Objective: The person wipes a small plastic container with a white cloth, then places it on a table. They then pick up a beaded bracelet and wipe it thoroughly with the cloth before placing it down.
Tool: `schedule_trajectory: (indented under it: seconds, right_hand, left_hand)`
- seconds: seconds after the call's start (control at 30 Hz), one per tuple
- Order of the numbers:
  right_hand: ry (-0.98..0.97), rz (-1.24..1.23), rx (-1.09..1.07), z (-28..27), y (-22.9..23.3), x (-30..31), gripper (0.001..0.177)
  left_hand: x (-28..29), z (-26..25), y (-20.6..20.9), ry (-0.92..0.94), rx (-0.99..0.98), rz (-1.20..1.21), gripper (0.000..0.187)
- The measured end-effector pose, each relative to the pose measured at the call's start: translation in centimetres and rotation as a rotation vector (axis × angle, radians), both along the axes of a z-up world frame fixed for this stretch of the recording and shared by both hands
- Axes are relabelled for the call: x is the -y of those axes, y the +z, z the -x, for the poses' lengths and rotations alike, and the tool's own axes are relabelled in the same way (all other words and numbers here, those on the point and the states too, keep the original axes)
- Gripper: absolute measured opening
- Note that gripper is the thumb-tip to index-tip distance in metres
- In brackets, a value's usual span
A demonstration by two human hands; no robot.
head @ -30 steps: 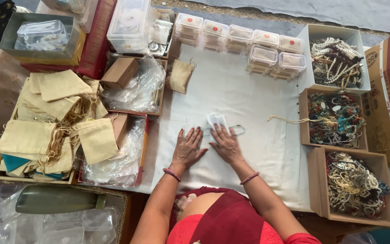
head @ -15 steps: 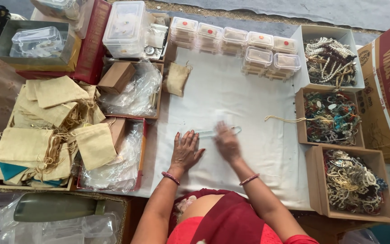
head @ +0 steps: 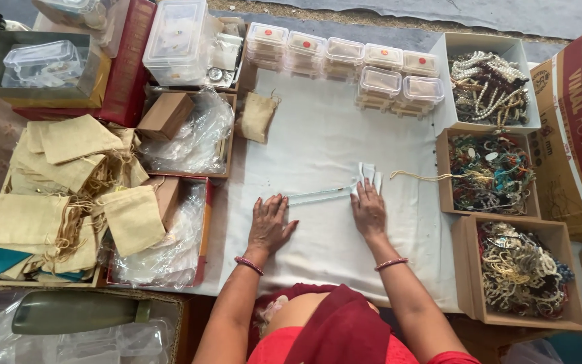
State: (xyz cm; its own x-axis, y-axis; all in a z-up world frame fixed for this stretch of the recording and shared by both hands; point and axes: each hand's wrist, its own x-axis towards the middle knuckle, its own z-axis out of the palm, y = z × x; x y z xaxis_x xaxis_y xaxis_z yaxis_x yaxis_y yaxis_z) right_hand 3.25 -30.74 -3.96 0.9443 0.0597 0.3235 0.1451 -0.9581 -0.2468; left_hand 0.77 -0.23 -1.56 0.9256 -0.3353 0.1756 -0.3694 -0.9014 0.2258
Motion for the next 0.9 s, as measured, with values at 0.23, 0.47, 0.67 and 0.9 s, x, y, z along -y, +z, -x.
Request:
schedule_trajectory:
  seconds: [0.23,0.47,0.67,0.9]
  right_hand:
    - [0.471,0.006,-0.002,0.9,2.4,-9.7,0.057]
    - [0.303,0.116,-0.065,1.3,1.8,-2.7,0.059]
    - [-0.014,0.128,-0.101,0.9,0.9,2.2,0.052]
    - [0.235,0.064,0.045,3.5,2.5,-5.4,0.053]
  left_hand:
    - [0.3,-0.3,0.6,0.039,-0.027,0.011,0.086]
    - [0.4,-0.2,-0.1,0.060,0.019,-0.017,0.087]
    - [0.4,0.0,0.1,0.070,-0.010,-0.018,0.085]
    - [-0.4,-0.4,-1.1,0.055,0.027,0.170,0.074]
